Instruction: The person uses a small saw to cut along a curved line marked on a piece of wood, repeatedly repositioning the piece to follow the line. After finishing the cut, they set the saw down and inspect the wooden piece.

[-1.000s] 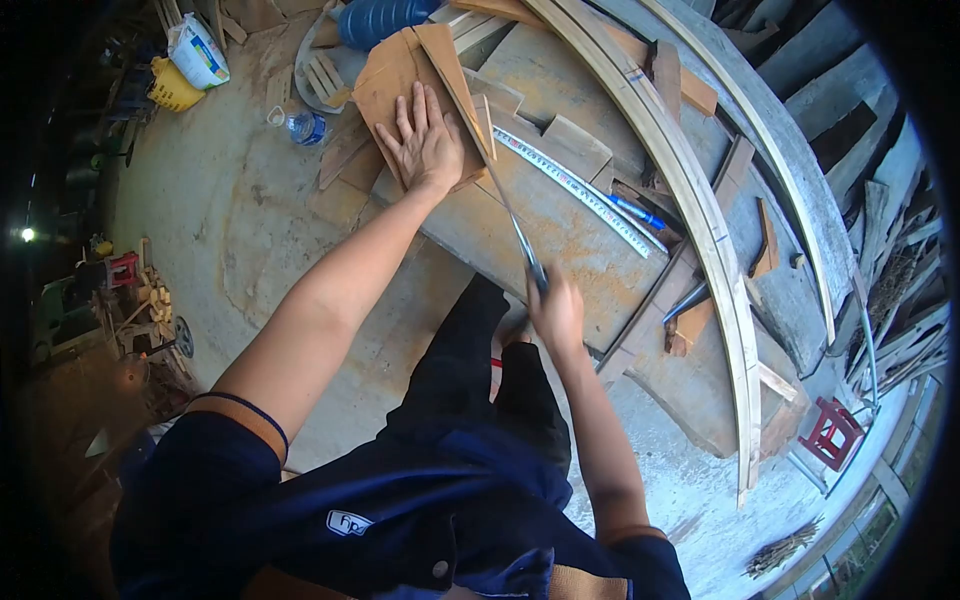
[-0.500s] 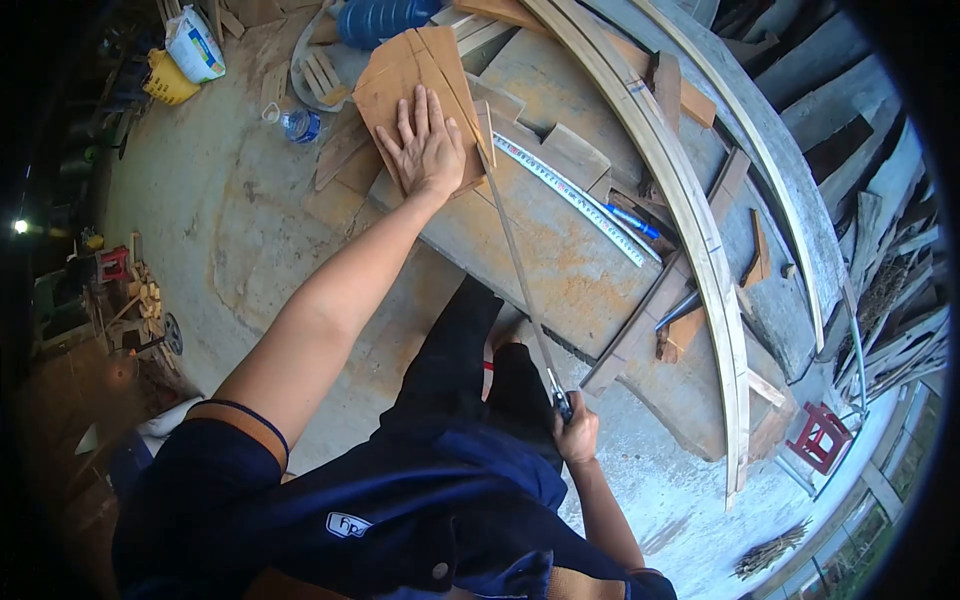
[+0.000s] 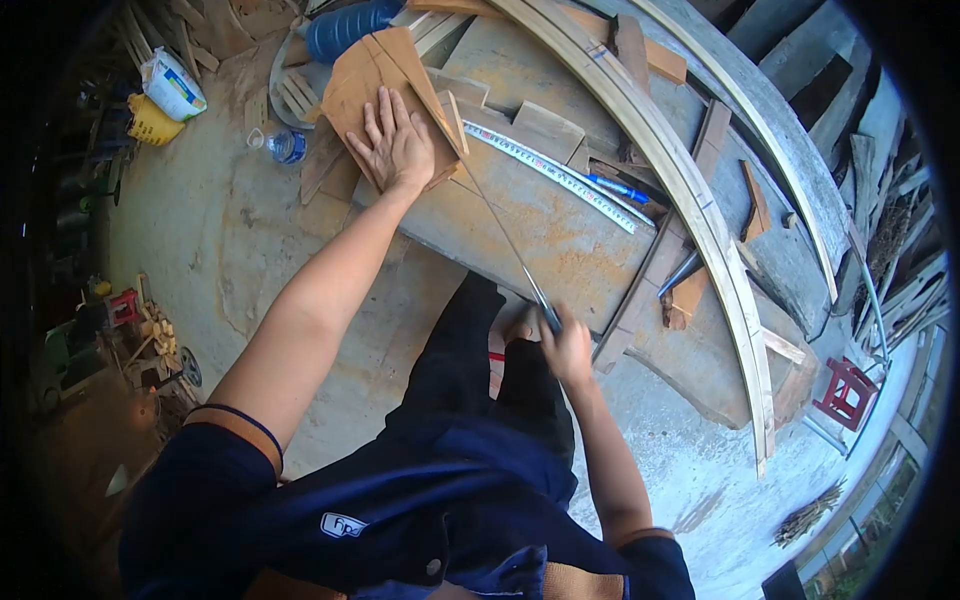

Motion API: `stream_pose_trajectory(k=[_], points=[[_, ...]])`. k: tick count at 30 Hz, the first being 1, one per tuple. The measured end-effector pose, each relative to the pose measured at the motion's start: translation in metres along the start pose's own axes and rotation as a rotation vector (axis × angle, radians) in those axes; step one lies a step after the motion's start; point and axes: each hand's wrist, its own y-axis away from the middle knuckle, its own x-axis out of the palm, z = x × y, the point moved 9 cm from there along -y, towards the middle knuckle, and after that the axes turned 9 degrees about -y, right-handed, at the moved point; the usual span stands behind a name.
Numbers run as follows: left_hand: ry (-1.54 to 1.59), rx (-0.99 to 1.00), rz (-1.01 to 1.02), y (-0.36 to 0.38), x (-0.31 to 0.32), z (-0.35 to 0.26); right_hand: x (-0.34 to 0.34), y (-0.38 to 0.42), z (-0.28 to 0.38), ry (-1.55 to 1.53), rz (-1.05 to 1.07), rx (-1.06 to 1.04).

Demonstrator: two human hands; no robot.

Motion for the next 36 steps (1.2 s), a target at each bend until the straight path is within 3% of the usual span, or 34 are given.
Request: stream_pose_trajectory(k=[2,5,10,13,16,20,23,26,30,33,36], points=[[-0.003,0.003,0.007,0.001,-0.003,0.001,-0.014,0.055,-0.044,0.059,0.009,0.052],[-0.008,0.004,-0.013,0.000,0.001,0.001,-0.021,0.067,-0.048,0.078,0.051,0.066],[0.014,0.015,-0.022,0.000,0.000,0.002,0.029,-0.085,0.054,0.041,-0.073,-0.157],[0.013,0.034,0.002,0.002,-0.002,0.000,0.052,-0.148,0.112,0.000,-0.084,-0.177],[-0.021,0.009,0.035,0.001,-0.002,0.000,0.041,-0.121,0.092,0.017,-0.075,-0.184],[0.020,0.013,-0.002,0.000,-0.001,0.001,0.013,-0.010,0.000,0.011,-0.028,-0.066],[0.004,0.013,-0.004,0.000,0.000,0.001,-0.004,0.030,-0.010,0.034,-0.038,-0.024],[0.009,0.013,0.006,0.001,-0.001,-0.001,0.016,-0.020,0.005,0.030,-0.026,-0.064],[0.017,0.024,-0.006,-0.001,0.002,0.001,0.051,-0.141,0.111,0.038,-0.094,-0.212],[0.000,0.013,0.018,0.000,0.001,0.001,0.055,-0.151,0.113,0.041,-0.082,-0.200],[-0.017,0.014,0.015,0.000,0.000,0.001,0.033,-0.084,0.053,0.037,-0.055,-0.118]])
